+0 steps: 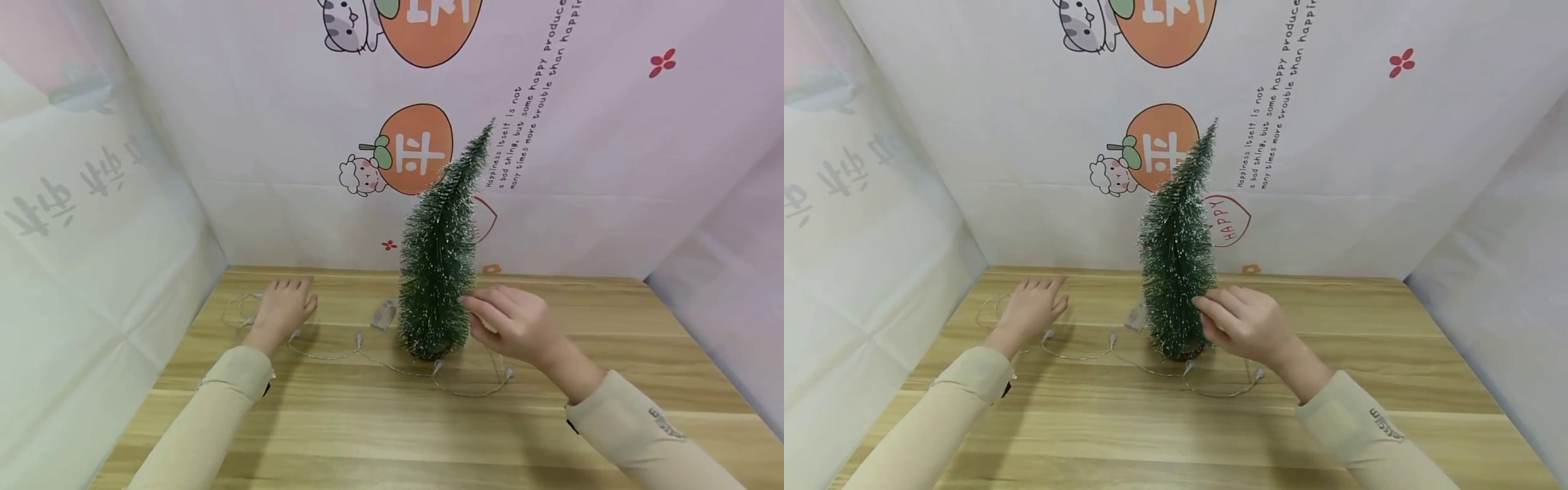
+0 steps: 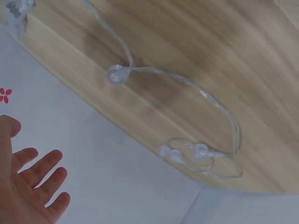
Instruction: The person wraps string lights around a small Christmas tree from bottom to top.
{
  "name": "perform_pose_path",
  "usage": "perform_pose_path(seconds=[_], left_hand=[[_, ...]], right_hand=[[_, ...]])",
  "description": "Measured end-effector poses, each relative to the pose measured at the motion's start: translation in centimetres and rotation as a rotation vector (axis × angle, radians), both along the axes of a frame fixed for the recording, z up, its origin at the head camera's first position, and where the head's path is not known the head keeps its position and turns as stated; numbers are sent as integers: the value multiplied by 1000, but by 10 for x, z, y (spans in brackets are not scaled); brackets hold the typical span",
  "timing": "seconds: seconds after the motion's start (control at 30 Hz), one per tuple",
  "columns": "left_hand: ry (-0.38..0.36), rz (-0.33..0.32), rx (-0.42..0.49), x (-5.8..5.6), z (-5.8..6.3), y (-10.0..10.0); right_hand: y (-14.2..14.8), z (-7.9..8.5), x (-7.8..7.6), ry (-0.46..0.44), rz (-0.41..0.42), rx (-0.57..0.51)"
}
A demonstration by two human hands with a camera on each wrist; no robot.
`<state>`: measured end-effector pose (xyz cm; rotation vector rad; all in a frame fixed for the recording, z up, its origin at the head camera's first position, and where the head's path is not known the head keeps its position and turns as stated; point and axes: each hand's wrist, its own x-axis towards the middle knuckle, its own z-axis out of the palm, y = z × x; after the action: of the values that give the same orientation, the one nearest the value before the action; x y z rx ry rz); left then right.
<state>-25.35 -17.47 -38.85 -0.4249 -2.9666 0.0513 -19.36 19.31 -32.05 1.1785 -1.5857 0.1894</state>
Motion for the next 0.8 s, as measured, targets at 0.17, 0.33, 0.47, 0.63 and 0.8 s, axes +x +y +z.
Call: perform_pose_path(seconds=[0.17,0.33,0.47,0.63,0.8], left_hand=[[38,-32,-21,2,-6,0],[71,-89,-55,3,-15,2],[75,-132,-69,6,-22,3],[80,-191,-63,9,-30,3],[90,-305,-92,11,-35,1]], right_hand=[[-19,-9,3,44,64,82],[-38,-23,6,91,117,189],[-49,-40,10,61,104,302],[-62,-65,16,-19,19,418],[-73,-88,17,-78,-78,490]])
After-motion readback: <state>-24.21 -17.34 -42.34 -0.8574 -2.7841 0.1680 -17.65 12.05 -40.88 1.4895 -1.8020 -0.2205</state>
